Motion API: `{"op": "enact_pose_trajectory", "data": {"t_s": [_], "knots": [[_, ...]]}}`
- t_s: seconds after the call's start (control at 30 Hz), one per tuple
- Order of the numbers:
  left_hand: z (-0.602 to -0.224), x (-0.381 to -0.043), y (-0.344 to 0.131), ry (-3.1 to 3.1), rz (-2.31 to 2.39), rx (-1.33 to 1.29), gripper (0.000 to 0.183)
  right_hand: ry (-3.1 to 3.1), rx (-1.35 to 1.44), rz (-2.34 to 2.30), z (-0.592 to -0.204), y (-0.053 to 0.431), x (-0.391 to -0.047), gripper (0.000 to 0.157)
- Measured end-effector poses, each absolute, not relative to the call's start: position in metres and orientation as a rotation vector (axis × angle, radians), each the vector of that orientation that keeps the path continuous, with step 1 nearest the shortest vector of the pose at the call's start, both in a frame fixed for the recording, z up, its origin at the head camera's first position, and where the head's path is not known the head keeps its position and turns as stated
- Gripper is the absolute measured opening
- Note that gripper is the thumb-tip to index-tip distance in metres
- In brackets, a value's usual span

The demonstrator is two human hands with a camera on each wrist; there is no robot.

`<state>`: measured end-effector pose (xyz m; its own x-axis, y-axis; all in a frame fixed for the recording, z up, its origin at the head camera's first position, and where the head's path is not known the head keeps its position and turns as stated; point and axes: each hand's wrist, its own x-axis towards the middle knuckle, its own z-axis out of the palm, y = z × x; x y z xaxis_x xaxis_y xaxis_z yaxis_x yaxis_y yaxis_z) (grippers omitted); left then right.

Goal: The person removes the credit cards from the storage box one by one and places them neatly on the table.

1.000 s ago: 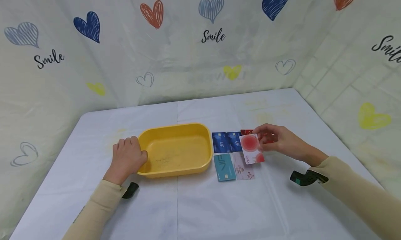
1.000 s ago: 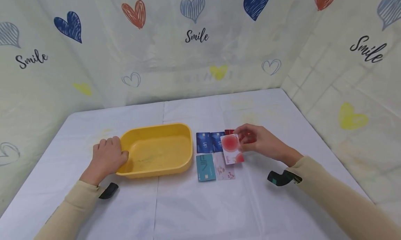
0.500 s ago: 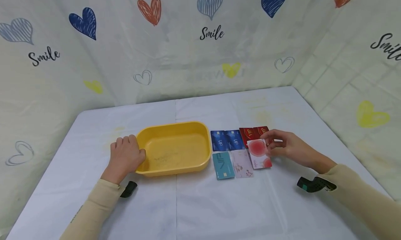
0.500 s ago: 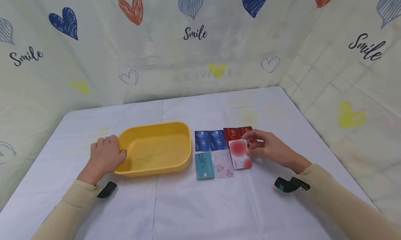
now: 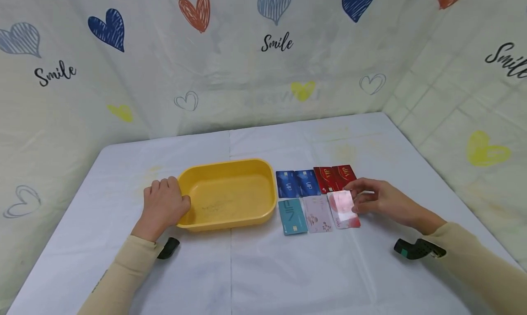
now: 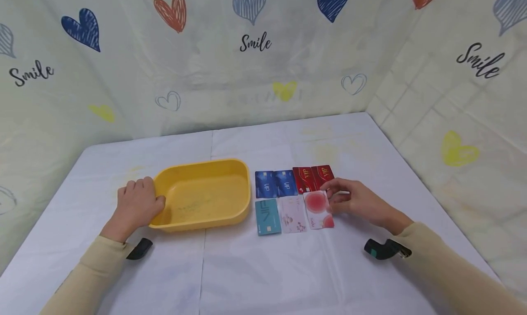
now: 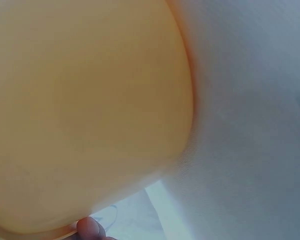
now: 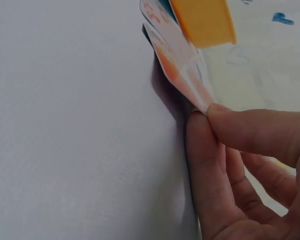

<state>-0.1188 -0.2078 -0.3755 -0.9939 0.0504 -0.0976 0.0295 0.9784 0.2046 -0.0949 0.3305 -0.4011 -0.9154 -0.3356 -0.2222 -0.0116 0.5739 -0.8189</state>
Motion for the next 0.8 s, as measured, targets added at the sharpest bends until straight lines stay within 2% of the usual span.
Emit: {"op": "enact_pose_trajectory", "data": {"t_s": [0.53, 0.8], "knots": [[-0.3783, -0.1146, -0.2108, 3.024, 0.324, 0.039, 0.020, 2.473, -0.254, -1.168, -0.4011, 0.3264, -0.0979, 0.055], [-0.3819, -0.1089, -0.2121, 3.040, 0.322, 0.043, 0.023, 2.540, -0.187, -1.136, -0.3938, 0.3316, -0.0998, 0.042]]}}
